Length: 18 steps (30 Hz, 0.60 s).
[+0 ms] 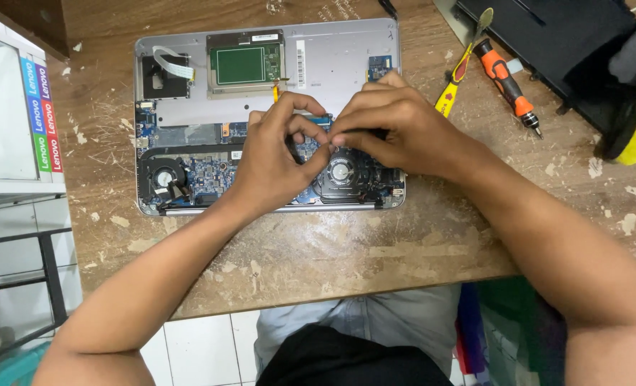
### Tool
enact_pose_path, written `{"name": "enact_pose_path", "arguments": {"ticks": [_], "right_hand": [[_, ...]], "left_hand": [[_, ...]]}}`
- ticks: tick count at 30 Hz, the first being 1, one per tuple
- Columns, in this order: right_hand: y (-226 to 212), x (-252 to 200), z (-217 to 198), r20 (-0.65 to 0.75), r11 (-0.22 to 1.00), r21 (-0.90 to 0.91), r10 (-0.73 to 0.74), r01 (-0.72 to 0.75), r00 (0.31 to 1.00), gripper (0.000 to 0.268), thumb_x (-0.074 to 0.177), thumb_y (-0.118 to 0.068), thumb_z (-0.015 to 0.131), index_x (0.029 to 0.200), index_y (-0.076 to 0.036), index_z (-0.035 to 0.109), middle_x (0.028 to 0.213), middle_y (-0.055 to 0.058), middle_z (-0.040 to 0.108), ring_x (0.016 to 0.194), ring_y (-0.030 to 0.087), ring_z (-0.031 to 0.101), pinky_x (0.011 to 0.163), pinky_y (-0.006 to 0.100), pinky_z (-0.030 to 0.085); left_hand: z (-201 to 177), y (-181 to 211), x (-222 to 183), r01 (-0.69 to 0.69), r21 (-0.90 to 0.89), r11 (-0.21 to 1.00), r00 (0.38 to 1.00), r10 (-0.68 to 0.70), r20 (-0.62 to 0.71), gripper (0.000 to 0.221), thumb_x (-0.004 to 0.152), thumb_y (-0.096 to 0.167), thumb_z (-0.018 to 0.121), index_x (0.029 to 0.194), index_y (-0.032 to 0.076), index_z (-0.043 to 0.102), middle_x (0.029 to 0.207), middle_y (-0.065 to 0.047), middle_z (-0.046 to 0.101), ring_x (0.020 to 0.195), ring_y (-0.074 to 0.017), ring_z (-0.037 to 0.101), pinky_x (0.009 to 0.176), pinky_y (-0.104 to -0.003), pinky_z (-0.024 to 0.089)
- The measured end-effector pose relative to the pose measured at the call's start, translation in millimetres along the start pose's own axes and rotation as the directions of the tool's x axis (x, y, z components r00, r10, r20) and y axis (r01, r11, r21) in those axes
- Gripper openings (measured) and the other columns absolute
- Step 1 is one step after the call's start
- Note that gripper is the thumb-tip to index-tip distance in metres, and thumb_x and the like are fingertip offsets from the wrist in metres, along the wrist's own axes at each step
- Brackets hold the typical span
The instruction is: The person works on the internal components of a disassembled laptop placed on their lap. They use their hands to carefully disconnect and reconnect a small black ribbon cable to the motherboard near the cooling fan.
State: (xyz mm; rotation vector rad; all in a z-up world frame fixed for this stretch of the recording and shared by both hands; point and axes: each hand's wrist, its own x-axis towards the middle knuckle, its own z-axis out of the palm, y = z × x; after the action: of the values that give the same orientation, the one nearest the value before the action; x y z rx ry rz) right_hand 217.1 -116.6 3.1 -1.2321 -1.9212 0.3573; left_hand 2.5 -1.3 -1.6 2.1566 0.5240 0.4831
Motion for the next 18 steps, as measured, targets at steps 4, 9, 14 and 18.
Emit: {"name": "enact_pose_path", "arguments": {"ticks": [4, 9, 14, 18], "right_hand": [[0, -1, -2, -0.076, 0.987, -0.158, -0.055, 0.042, 0.996, 0.003, 0.110, -0.011, 0.083, 0.113, -0.011, 0.083, 0.110, 0.001, 0.078, 0.089, 0.021, 0.059, 0.091, 0.040, 0.032], [6, -4, 3, -0.039, 0.987, -0.154, -0.061, 0.054, 0.997, 0.010, 0.106, -0.009, 0.087, 0.115, -0.010, 0.082, 0.107, 0.003, 0.077, 0.092, 0.023, 0.063, 0.093, 0.042, 0.035], [6, -3, 1, -0.116, 0.991, -0.130, -0.019, 0.004, 0.993, 0.007, 0.110, -0.013, 0.082, 0.113, -0.006, 0.083, 0.107, 0.005, 0.079, 0.089, 0.022, 0.061, 0.090, 0.040, 0.034], [-2, 3, 6, -0.074, 0.981, 0.167, 0.111, -0.098, 0.991, 0.009, 0.103, 0.000, 0.077, 0.107, -0.006, 0.083, 0.089, 0.007, 0.078, 0.081, 0.024, 0.069, 0.087, 0.039, 0.042]], "left_hand": [[-1, 2, -1, -0.001, 0.002, 1.000, 1.000, 0.001, -0.003, 0.042, 0.096, 0.019, 0.084, 0.128, 0.017, 0.058, 0.093, 0.010, 0.082, 0.084, -0.0114, 0.069, 0.108, -0.042, 0.035], [-1, 3, 0, 0.005, -0.006, 1.000, 1.000, -0.005, 0.002, 0.041, 0.095, 0.018, 0.083, 0.126, 0.018, 0.057, 0.092, 0.009, 0.082, 0.084, -0.0110, 0.069, 0.105, -0.039, 0.035], [-2, 4, -1, -0.004, 0.008, 1.000, 1.000, 0.004, 0.006, 0.042, 0.095, 0.019, 0.082, 0.128, 0.020, 0.056, 0.093, 0.011, 0.080, 0.082, -0.0112, 0.064, 0.106, -0.040, 0.034], [-4, 8, 0, -0.096, -0.063, 0.993, 0.995, 0.095, -0.025, 0.049, 0.086, -0.001, 0.083, 0.128, 0.009, 0.059, 0.086, -0.006, 0.080, 0.082, -0.0219, 0.066, 0.092, -0.038, 0.033]]}}
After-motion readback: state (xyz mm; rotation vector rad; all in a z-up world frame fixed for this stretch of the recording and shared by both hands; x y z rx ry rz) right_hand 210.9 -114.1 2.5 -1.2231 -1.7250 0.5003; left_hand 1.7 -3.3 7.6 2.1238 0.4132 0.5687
